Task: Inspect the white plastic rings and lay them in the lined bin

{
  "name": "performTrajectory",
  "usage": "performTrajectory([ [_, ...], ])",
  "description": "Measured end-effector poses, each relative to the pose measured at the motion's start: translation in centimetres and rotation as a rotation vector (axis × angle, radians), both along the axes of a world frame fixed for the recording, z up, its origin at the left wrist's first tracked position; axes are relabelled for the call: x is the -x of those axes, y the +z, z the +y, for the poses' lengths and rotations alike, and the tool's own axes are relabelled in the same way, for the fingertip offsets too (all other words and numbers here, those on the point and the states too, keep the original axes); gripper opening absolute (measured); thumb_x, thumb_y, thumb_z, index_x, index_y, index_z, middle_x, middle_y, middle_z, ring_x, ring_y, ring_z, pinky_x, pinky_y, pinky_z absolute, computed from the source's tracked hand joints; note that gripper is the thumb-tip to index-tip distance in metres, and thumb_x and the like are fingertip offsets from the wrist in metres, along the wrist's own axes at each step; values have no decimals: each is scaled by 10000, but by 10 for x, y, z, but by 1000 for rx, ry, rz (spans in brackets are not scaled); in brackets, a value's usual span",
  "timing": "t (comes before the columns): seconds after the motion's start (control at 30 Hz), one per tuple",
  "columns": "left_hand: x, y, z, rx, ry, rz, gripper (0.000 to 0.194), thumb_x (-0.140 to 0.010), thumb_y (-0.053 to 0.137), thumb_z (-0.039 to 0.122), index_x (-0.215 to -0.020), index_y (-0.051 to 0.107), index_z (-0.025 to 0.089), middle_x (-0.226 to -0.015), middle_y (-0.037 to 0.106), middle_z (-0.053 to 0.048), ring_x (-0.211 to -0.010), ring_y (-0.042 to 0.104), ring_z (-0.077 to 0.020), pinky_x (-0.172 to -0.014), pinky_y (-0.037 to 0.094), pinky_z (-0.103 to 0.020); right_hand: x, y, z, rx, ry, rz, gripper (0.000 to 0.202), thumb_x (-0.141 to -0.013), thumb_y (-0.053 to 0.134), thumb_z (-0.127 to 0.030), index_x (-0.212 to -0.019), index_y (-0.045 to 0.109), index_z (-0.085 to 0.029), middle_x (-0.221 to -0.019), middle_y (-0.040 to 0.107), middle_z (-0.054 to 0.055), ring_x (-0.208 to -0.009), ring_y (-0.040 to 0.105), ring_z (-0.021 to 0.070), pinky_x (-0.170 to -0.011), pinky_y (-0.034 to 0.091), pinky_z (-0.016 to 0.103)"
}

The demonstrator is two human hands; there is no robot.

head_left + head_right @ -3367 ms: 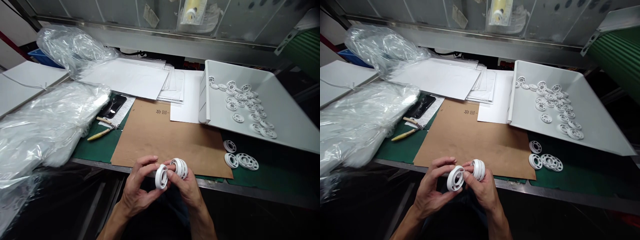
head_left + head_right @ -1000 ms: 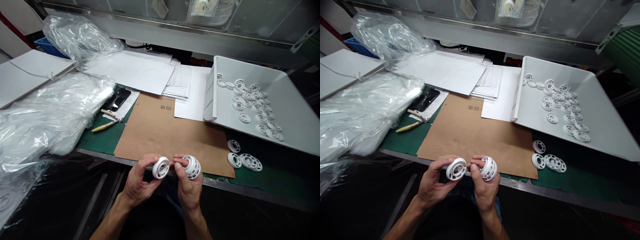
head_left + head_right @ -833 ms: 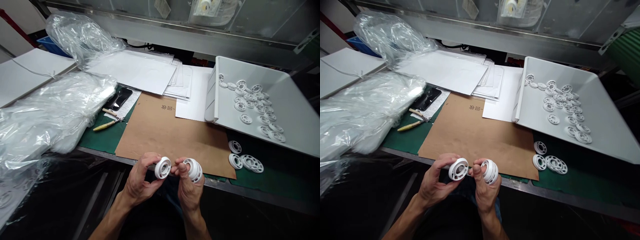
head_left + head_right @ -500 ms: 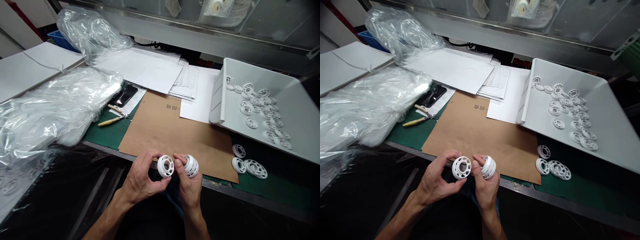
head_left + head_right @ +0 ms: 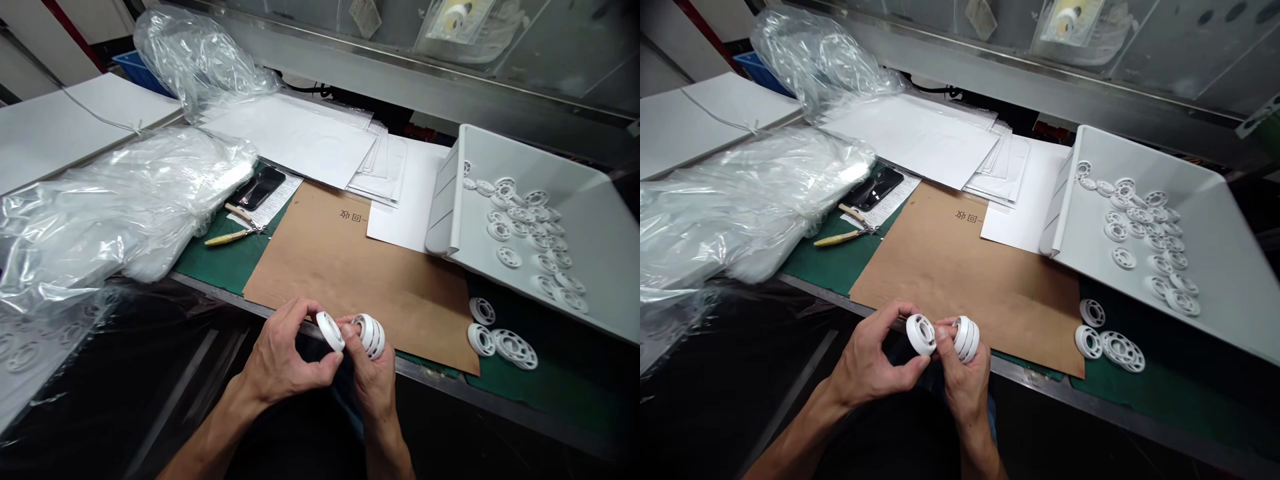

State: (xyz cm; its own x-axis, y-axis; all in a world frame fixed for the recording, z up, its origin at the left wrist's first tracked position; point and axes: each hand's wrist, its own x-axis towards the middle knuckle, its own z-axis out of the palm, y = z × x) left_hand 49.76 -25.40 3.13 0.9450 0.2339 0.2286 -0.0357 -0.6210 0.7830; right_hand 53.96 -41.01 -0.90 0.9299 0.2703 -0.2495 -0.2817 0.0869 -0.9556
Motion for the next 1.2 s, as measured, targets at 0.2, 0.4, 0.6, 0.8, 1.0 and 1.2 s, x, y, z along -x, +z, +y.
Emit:
performTrajectory([
  [0.2, 1, 0, 0, 16, 19, -12, 372, -662, 747, 264, -993, 578, 235, -841, 712, -1, -748, 717, -206, -685, 594, -310, 1, 1, 0, -3, 5, 19, 272, -913, 778, -450, -968, 814, -187, -941, 768, 66, -823, 720, 204, -677, 568, 267],
  [0.4, 2, -1, 1, 37, 23, -7, 376, -654, 767, 263, -992, 611, 213, -849, 722, -8, -748, 717, -206, -679, 585, -307, 1, -1, -1, -22, 22, 66, 288, -914, 780, -475, -942, 808, -190, -955, 755, 46, -707, 669, 148, -605, 528, 240],
  [0.6, 2, 0, -1, 266, 41, 115, 300, -716, 746, 277, -995, 659, 211, -858, 766, -5, -747, 731, -196, -709, 590, -297, 2, 0, -1, -58, 32, 80, 305, -923, 770, -487, -916, 774, -182, -786, 732, 16, -640, 626, 138, -599, 507, 246],
  [0.8, 0, -5, -1, 685, -36, 286, 244, -889, 683, 398, -1016, 736, 196, -908, 801, -51, -836, 752, -223, -789, 616, -315, 4, -2, 0, -155, 32, 60, 302, -954, 724, -494, -943, 734, -192, -700, 722, 8, -610, 661, 166, -605, 526, 274],
  [1.0, 1, -16, 3, 848, -138, 327, 435, -889, 692, 593, -1041, 752, 190, -891, 781, -66, -849, 723, -241, -827, 595, -343, 3, -1, 2, -219, -3, 6, 242, -969, 720, -430, -927, 736, -192, -682, 697, -5, -634, 674, 170, -675, 560, 295],
  [1.2, 3, -16, 6, 946, -208, 344, 499, -840, 751, 651, -1071, 744, 208, -879, 756, -42, -824, 686, -204, -805, 563, -303, 1, 1, 0, -266, -5, -17, 142, -960, 748, -360, -926, 747, -223, -787, 714, -12, -735, 683, 162, -732, 555, 272],
])
